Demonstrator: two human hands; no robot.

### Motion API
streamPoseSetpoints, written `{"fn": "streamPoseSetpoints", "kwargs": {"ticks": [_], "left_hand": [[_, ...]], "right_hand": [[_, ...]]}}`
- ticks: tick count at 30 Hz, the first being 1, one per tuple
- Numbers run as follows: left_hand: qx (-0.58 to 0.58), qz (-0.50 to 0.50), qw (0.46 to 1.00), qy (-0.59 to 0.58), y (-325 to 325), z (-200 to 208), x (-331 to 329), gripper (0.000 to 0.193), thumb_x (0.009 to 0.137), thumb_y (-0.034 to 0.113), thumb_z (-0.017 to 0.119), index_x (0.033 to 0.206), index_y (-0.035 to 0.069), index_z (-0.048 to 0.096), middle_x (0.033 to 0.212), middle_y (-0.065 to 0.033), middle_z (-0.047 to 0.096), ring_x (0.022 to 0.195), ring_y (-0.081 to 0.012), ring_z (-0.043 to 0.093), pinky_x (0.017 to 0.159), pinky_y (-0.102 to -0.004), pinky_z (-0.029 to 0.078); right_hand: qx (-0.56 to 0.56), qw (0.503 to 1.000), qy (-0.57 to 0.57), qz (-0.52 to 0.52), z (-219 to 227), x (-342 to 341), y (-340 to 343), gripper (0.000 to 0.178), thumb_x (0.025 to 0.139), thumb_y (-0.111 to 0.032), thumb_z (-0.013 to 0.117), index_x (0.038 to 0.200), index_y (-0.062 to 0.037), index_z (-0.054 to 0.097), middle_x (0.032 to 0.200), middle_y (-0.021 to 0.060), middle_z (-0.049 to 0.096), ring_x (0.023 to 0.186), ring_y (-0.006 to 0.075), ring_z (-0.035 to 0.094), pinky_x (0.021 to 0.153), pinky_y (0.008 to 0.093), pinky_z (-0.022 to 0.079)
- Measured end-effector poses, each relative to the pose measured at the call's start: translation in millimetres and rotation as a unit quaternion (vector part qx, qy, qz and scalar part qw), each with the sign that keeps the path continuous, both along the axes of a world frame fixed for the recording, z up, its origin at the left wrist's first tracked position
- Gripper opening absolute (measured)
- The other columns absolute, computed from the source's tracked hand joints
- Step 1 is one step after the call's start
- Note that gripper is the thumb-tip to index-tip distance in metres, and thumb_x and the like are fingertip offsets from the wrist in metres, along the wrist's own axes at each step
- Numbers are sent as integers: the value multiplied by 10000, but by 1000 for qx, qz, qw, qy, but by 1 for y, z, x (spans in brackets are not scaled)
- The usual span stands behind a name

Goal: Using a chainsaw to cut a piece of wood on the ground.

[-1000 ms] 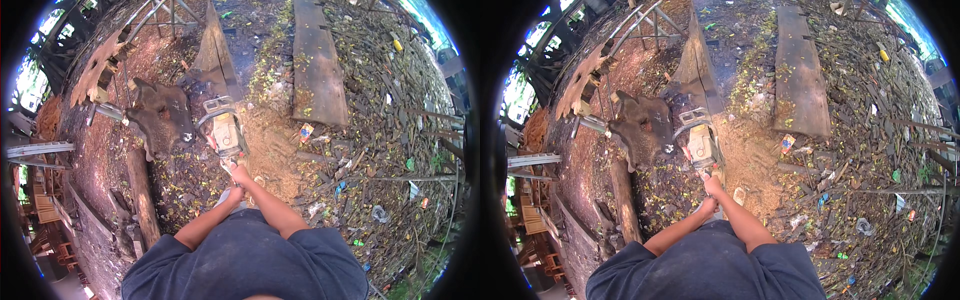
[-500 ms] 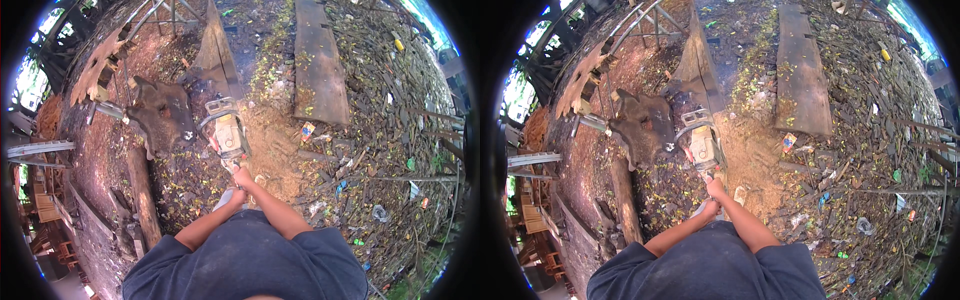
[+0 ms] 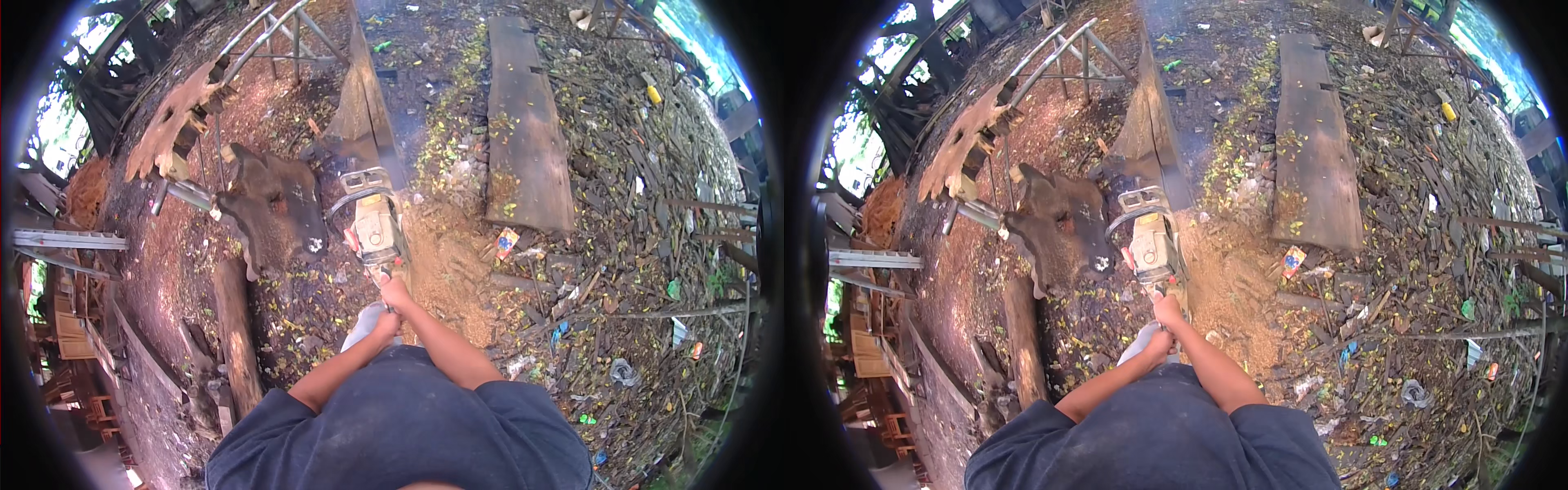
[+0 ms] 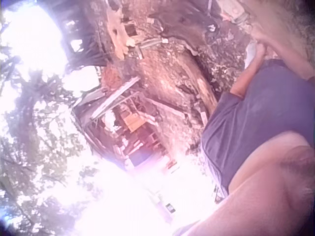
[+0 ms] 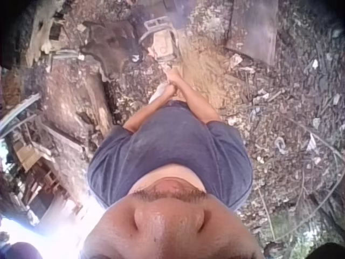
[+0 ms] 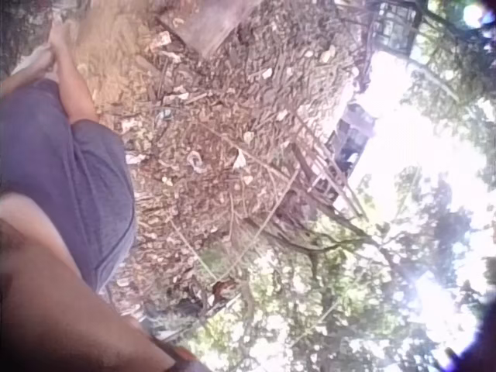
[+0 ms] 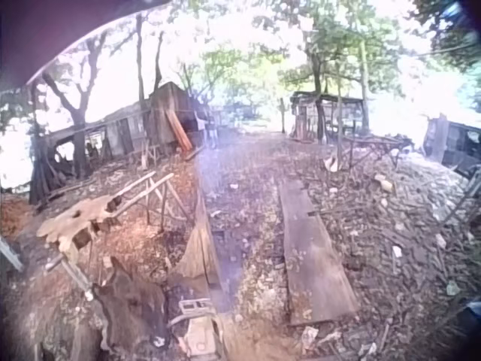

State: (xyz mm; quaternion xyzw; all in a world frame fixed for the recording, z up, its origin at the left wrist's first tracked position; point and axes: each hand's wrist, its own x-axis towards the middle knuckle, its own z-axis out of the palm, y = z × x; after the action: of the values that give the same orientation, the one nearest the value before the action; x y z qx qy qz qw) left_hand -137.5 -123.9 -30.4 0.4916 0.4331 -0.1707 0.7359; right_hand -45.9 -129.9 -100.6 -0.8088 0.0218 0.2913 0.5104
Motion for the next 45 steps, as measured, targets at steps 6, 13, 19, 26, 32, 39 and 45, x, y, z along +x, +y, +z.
{"fn": "streamPoseSetpoints", "kwargs": {"ticks": [6, 13, 19, 26, 32, 39, 45], "left_hand": [[1, 1, 1000, -11, 26, 8, 50, 88, 860, 92, 513, 783, 112, 474, 616, 25, 404, 466, -80, 326, 394, -266, 238], [24, -1, 1000, 3, 71, -5, 108, 70, 912, 130, 474, 871, 77, 456, 651, 3, 433, 484, -80, 351, 400, -254, 252], [16, -5, 999, -35, 117, -22, 158, 73, 900, 106, 473, 850, 55, 488, 656, -19, 462, 481, -100, 382, 400, -267, 264], [30, -2, 999, -30, 143, -17, 201, 90, 894, 119, 474, 825, 62, 485, 633, -22, 470, 450, -120, 414, 371, -284, 273], [-7, 11, 999, -51, 159, 4, 237, 86, 890, 105, 491, 845, 40, 525, 672, -53, 515, 446, -124, 409, 371, -286, 258], [16, -2, 999, -47, 181, -9, 262, 100, 908, 133, 482, 862, 58, 530, 664, -32, 501, 464, -116, 398, 382, -280, 260], [36, 18, 999, -37, 191, -8, 281, 86, 897, 147, 493, 873, 67, 513, 638, -13, 470, 455, -102, 382, 378, -277, 263]], "right_hand": [[21, 999, 30, -17, 6, 50, 27, 496, 950, -360, 497, 758, 86, 591, 603, 183, 601, 497, 264, 607, 467, 414, 450], [-16, 1000, 9, 7, 25, 110, 68, 467, 950, -357, 487, 957, 107, 544, 754, 250, 635, 653, 339, 655, 602, 441, 488], [-32, 999, -15, 7, 64, 162, 103, 489, 946, -389, 486, 1004, 92, 546, 866, 296, 639, 827, 414, 654, 737, 478, 485], [-38, 998, -38, 16, 74, 205, 129, 501, 943, -404, 483, 1018, 88, 544, 915, 310, 634, 863, 439, 642, 768, 489, 481], [1, 999, 33, 4, 81, 242, 146, 507, 937, -412, 487, 1009, 84, 563, 946, 331, 626, 962, 469, 609, 832, 495, 466], [-25, 999, -21, 16, 104, 267, 161, 498, 928, -380, 498, 1010, 107, 558, 956, 351, 616, 956, 471, 611, 832, 492, 472], [-21, 999, -40, 23, 89, 284, 179, 481, 925, -366, 508, 939, 111, 573, 888, 333, 624, 881, 447, 635, 764, 484, 487]]}}
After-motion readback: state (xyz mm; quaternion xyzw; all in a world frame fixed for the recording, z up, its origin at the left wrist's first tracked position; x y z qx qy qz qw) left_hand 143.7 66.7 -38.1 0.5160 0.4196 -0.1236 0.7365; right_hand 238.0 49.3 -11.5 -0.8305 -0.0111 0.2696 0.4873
